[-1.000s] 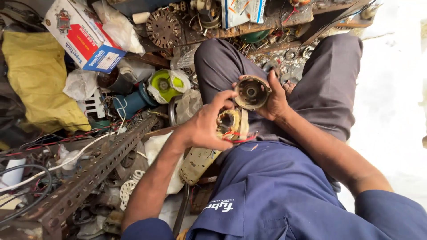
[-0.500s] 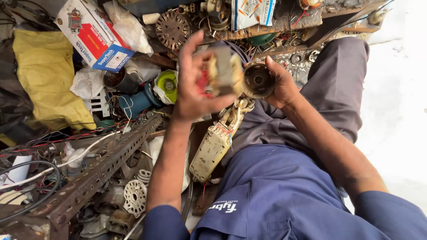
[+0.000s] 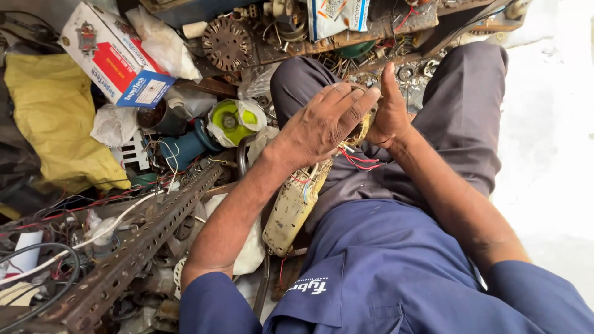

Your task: Disassembling and repairing the internal components of a fan motor.

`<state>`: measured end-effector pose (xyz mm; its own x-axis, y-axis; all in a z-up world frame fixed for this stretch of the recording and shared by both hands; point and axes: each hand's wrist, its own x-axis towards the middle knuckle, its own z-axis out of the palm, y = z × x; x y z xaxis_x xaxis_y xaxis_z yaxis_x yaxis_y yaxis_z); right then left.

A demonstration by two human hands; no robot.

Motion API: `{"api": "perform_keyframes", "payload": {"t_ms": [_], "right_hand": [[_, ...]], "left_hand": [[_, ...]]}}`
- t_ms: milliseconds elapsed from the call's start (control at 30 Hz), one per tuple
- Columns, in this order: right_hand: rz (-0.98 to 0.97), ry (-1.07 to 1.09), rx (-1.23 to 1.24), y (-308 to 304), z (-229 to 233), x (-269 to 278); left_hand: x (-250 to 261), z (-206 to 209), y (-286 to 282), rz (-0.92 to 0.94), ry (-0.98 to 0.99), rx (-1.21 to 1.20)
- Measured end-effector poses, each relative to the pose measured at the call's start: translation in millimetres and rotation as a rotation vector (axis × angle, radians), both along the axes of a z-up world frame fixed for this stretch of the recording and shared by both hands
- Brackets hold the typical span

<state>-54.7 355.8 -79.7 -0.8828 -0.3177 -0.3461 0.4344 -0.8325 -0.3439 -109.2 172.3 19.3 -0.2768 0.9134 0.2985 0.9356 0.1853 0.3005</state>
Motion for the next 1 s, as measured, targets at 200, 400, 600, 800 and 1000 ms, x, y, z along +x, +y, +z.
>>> {"api": "perform_keyframes", "payload": {"t_ms": [200, 400, 600, 800, 1000], "right_hand": [[-0.057, -0.076, 0.081, -3, 2, 1], [-0.024, -0.115, 0.152, -4, 10, 1], [-0.012, -0.011, 0.115, -1, 3, 5], [-0.015, 0.12, -0.003, -1, -2, 13], [-0.024, 0.125, -0.135, 2, -26, 19]], "left_hand": [[-5, -5, -2, 0.029, 0.078, -0.017], [-9, -18, -7, 0.015, 0.023, -0.021], [-7, -13, -2, 0.012, 0.049, -0.017], [6, -21, 1, -0.022, 0.1, 0.007], [57, -9, 0, 0.454, -0.408, 0.147]]}}
